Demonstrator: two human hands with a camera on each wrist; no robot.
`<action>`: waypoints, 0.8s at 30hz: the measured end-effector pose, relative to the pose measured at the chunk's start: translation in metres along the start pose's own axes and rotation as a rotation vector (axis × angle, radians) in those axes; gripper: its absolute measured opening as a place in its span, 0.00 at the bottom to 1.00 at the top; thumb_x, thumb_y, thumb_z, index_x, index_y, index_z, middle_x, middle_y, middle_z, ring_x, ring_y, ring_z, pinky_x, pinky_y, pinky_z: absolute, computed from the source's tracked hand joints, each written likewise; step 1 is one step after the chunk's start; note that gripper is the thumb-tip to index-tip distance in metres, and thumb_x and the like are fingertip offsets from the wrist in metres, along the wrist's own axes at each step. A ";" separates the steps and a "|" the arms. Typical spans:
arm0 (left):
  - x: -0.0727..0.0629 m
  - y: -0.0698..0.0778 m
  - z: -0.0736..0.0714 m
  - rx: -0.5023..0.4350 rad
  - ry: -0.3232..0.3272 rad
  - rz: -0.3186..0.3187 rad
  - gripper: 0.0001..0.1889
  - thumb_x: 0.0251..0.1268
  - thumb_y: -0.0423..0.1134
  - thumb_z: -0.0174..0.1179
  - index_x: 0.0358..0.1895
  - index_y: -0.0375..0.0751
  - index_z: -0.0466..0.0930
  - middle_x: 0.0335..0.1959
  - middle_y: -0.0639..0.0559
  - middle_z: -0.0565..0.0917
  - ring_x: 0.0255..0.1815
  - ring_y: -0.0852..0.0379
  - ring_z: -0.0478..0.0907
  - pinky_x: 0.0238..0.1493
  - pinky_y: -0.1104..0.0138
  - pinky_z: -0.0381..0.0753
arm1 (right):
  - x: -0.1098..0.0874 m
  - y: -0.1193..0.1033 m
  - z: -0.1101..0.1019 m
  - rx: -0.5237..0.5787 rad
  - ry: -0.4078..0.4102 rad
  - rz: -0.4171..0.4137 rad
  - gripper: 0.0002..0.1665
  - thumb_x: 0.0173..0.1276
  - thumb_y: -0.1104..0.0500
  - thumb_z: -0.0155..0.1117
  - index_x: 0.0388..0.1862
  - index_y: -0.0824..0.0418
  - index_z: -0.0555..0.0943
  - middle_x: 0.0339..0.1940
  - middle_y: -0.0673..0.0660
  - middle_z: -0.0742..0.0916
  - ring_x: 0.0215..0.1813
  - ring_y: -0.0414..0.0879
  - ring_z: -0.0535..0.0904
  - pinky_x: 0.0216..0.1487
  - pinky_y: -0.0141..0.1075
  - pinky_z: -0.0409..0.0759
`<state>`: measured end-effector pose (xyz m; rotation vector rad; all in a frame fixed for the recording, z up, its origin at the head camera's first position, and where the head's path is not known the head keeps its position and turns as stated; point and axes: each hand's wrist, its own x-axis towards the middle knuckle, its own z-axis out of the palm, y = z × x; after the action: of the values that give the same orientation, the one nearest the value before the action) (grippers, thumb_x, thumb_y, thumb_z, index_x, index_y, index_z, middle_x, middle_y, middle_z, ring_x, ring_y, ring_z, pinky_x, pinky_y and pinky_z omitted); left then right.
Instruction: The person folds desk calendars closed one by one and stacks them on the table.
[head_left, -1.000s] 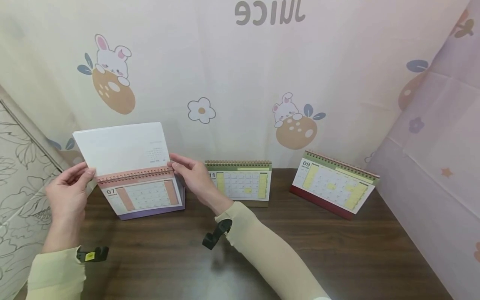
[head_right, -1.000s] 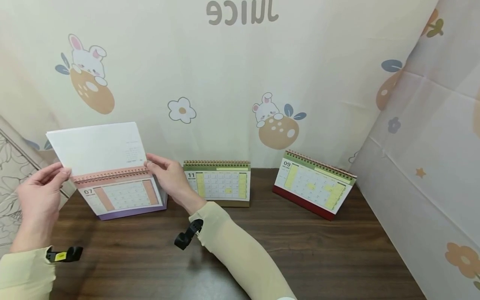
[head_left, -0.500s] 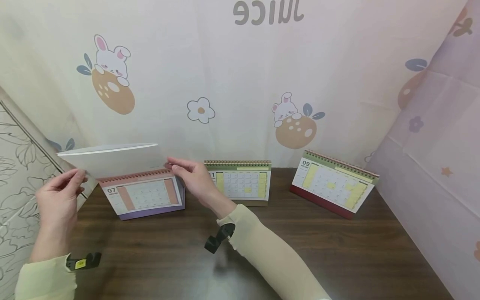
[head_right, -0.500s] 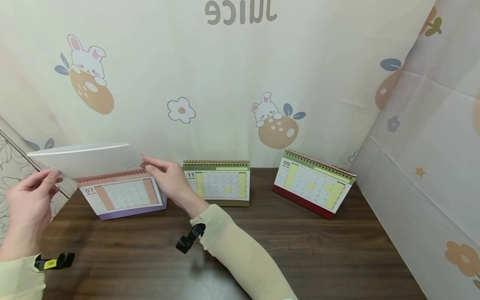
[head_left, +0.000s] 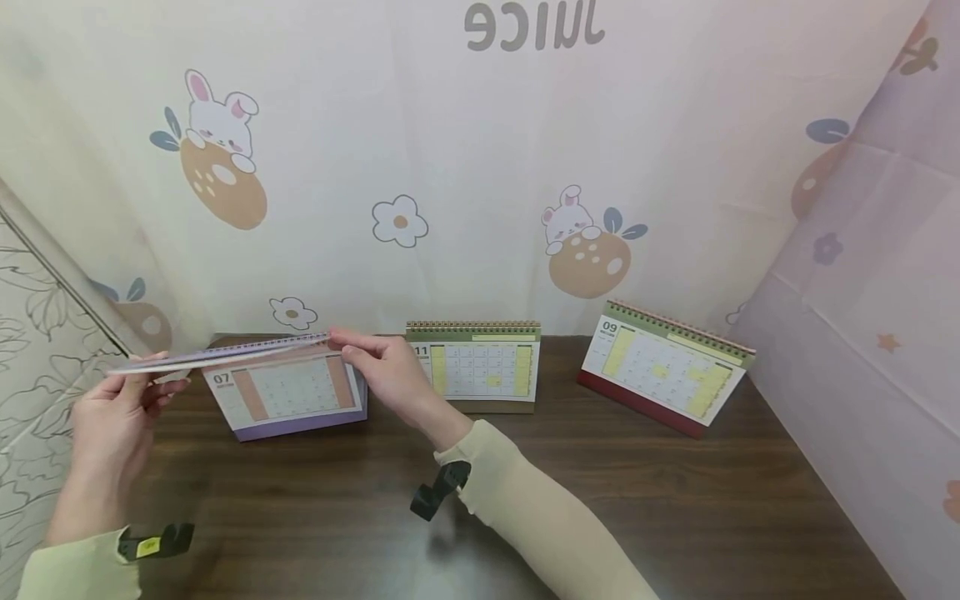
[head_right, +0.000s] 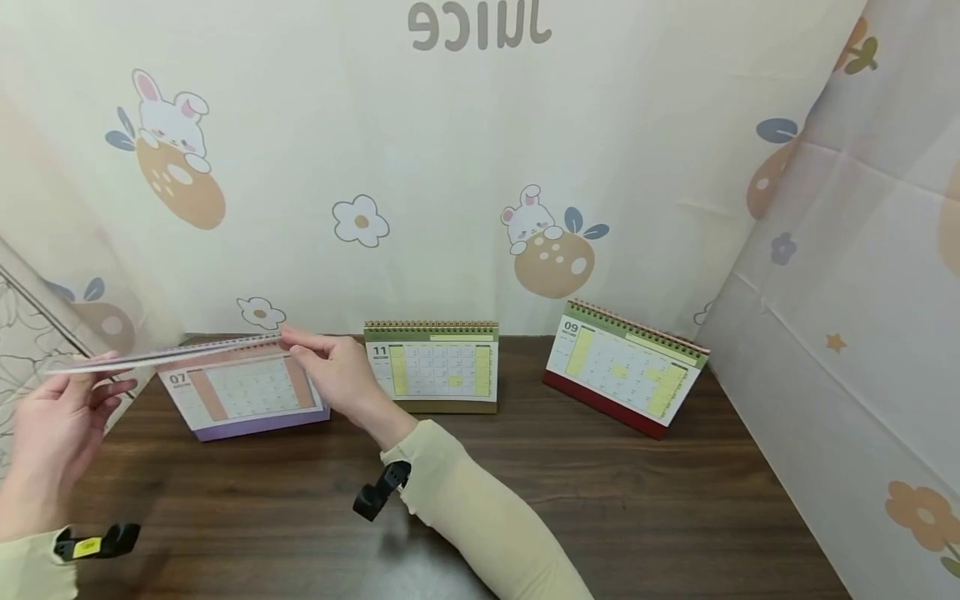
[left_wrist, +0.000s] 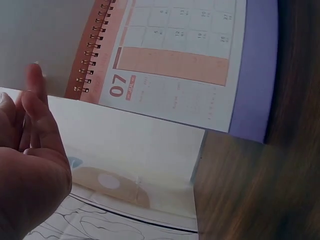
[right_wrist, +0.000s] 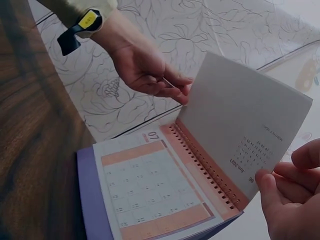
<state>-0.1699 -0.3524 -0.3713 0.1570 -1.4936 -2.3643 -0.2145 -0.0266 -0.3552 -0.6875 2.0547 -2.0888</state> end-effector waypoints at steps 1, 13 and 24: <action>0.000 0.000 -0.002 -0.011 -0.013 -0.009 0.12 0.67 0.40 0.63 0.42 0.34 0.89 0.33 0.50 0.89 0.27 0.60 0.85 0.26 0.73 0.80 | -0.001 0.001 0.001 -0.021 0.011 -0.004 0.18 0.76 0.61 0.59 0.61 0.58 0.82 0.58 0.43 0.85 0.63 0.31 0.75 0.61 0.28 0.72; 0.000 -0.002 -0.018 0.138 -0.041 -0.145 0.06 0.67 0.31 0.65 0.38 0.42 0.92 0.34 0.58 0.89 0.32 0.66 0.84 0.30 0.73 0.82 | -0.014 0.011 0.007 -0.191 0.019 -0.062 0.17 0.74 0.61 0.60 0.59 0.61 0.83 0.67 0.41 0.77 0.68 0.31 0.69 0.52 0.24 0.75; 0.005 -0.018 -0.026 0.253 -0.013 -0.145 0.07 0.60 0.29 0.69 0.39 0.44 0.91 0.29 0.57 0.89 0.26 0.63 0.83 0.26 0.71 0.82 | -0.026 0.021 0.011 -0.245 -0.026 0.056 0.18 0.74 0.58 0.61 0.60 0.59 0.83 0.72 0.38 0.72 0.64 0.35 0.73 0.23 0.27 0.66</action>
<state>-0.1715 -0.3693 -0.3988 0.3218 -1.8417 -2.2777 -0.1914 -0.0279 -0.3819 -0.6753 2.3100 -1.8073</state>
